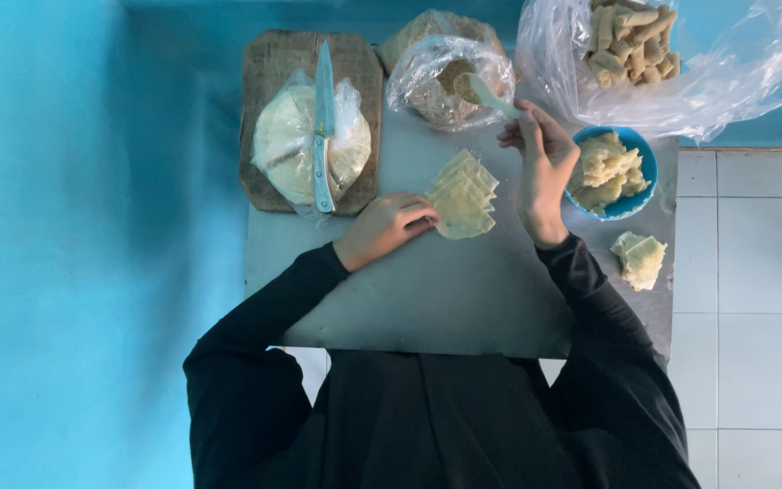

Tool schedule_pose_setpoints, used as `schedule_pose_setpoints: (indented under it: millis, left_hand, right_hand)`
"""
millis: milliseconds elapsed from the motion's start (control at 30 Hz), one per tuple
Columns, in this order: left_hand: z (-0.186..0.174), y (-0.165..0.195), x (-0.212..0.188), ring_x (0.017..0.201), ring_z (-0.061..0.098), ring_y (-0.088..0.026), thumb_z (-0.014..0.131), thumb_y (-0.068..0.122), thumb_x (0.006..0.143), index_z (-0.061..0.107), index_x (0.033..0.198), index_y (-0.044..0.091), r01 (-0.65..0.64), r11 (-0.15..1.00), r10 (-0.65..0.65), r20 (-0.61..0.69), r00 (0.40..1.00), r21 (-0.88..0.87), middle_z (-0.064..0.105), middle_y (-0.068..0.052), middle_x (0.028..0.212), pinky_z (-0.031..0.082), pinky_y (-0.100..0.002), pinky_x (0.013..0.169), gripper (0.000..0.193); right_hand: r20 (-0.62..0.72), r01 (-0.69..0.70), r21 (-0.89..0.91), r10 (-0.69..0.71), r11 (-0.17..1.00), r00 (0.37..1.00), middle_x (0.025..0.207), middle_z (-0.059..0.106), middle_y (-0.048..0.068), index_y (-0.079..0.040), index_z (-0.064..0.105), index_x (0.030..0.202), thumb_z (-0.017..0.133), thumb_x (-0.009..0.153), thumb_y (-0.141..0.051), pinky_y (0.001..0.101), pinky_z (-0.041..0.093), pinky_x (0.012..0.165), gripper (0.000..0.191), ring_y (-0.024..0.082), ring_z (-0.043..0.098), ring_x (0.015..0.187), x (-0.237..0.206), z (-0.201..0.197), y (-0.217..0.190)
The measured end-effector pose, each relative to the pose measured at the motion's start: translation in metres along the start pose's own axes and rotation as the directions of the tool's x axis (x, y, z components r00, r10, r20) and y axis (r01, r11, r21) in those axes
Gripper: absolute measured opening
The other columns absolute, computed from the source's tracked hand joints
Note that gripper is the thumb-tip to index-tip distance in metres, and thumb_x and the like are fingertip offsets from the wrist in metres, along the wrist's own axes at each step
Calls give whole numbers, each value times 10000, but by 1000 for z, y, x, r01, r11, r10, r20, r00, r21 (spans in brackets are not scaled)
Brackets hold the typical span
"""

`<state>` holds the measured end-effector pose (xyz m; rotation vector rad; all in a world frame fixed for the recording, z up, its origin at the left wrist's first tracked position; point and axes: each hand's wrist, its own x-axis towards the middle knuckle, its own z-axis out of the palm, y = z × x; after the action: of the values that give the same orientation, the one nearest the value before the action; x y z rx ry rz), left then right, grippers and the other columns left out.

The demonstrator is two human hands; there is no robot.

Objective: The person folds thin square pastry sheets into triangular filled pastries at a metal table, pressing the edges closed by hand and setting finished pastries aside. Near the end, they cut a wrapped block of dough with a knife and handle the dough pieces.

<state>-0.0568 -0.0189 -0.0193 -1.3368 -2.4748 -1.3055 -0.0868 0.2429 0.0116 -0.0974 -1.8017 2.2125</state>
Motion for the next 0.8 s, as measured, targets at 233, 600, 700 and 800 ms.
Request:
schedule_pose_setpoints:
  millis: [233,600,700,800]
  left_hand:
    - [6,9,-3,952,690,-305,758,148,931,679,1043,72,-13,998,17,-69,997,54,715,-97,1038,549,-410,822,157]
    - [14,37,5,685,611,-188,771,133,949,661,1005,63,157,978,-178,-152,972,-138,650,-63,840,486,-326,630,142]
    - [17,40,6,671,601,-189,766,136,955,662,1007,61,181,976,-200,-166,966,-123,648,-64,831,477,-330,618,138]
    - [20,40,8,658,590,-183,770,142,962,657,1000,57,195,973,-215,-171,962,-122,640,-61,820,467,-331,607,146]
  right_hand:
    - [56,-190,-2,189,982,980,965,681,89,116,648,1309,581,1113,-121,270,534,784,315,139,656,860,-67,-45,-18]
    - [194,-182,-302,248,936,949,975,694,96,85,681,1252,557,1102,-45,253,545,783,234,123,657,857,-112,-84,0]
    - [228,-116,-340,201,933,953,994,680,99,67,694,1231,568,1091,-5,256,553,780,202,129,662,861,-115,-88,8]
    - [268,-45,-359,149,932,952,1021,672,107,54,696,1223,570,1080,30,260,564,784,192,136,675,869,-116,-91,11]
